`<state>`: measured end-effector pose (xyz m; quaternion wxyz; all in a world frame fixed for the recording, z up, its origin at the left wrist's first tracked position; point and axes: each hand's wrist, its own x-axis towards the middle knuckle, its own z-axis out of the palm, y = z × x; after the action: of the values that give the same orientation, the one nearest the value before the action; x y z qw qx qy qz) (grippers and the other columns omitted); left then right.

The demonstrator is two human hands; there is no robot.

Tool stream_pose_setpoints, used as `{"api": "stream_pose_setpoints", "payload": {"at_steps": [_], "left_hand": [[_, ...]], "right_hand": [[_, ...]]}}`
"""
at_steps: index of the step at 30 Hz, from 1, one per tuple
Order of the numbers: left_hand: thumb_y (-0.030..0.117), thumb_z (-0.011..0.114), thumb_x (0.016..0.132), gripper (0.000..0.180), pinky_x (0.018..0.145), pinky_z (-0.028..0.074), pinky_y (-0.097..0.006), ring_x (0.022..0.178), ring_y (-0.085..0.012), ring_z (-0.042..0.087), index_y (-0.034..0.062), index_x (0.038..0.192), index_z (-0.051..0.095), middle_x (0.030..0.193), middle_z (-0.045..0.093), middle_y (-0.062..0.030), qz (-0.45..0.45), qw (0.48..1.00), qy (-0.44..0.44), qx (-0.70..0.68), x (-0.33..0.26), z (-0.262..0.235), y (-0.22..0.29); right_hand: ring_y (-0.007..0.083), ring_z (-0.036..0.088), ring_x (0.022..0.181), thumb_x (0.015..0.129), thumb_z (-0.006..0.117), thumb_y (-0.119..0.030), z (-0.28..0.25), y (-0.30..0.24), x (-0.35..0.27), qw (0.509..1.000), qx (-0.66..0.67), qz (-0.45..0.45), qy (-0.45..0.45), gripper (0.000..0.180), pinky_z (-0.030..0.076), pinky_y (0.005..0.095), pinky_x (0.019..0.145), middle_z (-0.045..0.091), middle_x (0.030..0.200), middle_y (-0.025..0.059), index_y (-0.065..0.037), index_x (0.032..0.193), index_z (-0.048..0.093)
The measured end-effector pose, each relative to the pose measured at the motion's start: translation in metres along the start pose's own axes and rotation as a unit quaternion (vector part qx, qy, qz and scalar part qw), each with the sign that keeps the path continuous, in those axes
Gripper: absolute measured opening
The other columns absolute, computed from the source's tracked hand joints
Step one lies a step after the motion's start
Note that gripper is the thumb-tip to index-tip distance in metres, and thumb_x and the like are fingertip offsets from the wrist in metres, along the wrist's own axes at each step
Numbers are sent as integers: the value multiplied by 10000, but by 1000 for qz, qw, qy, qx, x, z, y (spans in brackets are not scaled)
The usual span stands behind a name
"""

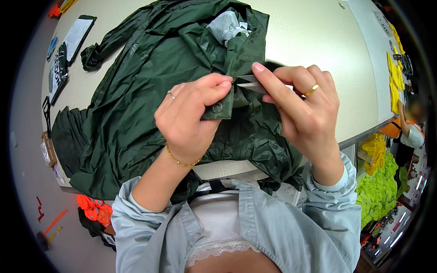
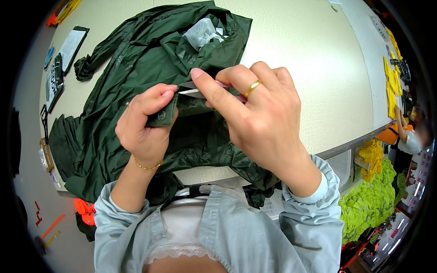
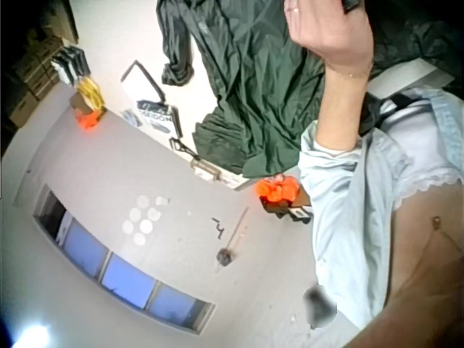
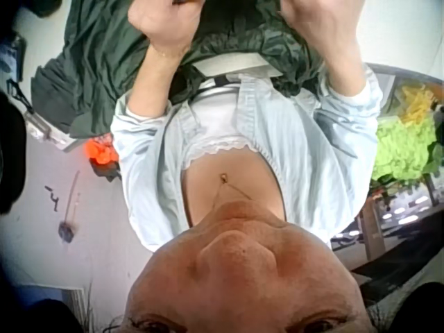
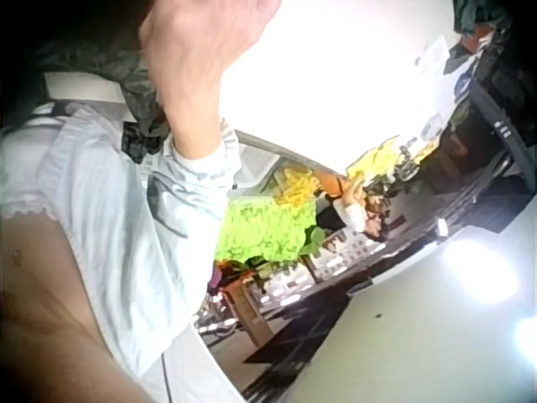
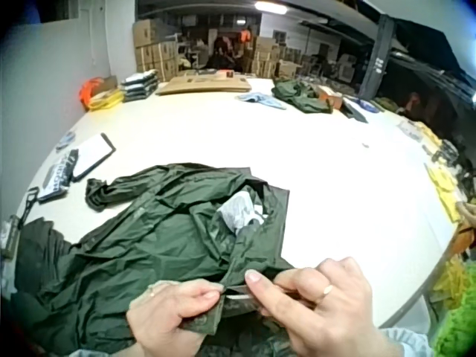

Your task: The person uses small scissors to trim excess fabric and threads from the seams of a dark green jacket laid on a worktable. They repeatedly lift and reposition sections of the jacket to access different seams, cutting along edges and removing loose threads throughout the clip.

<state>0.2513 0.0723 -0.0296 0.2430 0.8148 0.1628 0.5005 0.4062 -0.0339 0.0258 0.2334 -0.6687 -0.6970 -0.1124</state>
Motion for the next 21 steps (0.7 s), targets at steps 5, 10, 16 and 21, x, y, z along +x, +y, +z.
{"api": "stream_pose_setpoints", "payload": {"at_steps": [5, 10, 16, 21], "left_hand": [[-26, 734, 681, 202, 618, 491, -300, 646, -232, 625, 13, 835, 609, 757, 667, -107, 116, 991, -2, 68, 1, 0, -10], [-42, 652, 618, 203, 614, 478, -325, 667, -225, 583, 24, 806, 609, 795, 643, -88, 117, 992, 16, 45, -4, 6, -13], [-18, 660, 644, 176, 617, 486, -325, 677, -212, 581, 32, 801, 598, 813, 640, -87, 137, 990, 5, 25, -7, 4, -16], [19, 663, 661, 157, 622, 490, -323, 694, -203, 578, 43, 801, 596, 841, 643, -76, 144, 989, -12, 9, -8, 1, -18]], "right_hand": [[183, 521, 698, 670, 656, 38, -12, 10, 5, 994, 93, 30, 44, 436, 418, 286, 610, 605, 841, 65, -52, 1097, 657], [183, 513, 696, 671, 650, 56, 5, 14, -6, 970, 225, 87, -20, 429, 422, 280, 620, 602, 813, 51, -77, 1078, 672], [176, 499, 680, 652, 667, 47, 15, 15, -11, 968, 238, 70, -27, 446, 430, 278, 617, 597, 767, 19, -135, 1058, 691], [170, 499, 701, 664, 657, 71, 20, 18, -13, 954, 285, 94, -22, 450, 441, 274, 627, 608, 800, 20, -133, 1064, 689]]}}
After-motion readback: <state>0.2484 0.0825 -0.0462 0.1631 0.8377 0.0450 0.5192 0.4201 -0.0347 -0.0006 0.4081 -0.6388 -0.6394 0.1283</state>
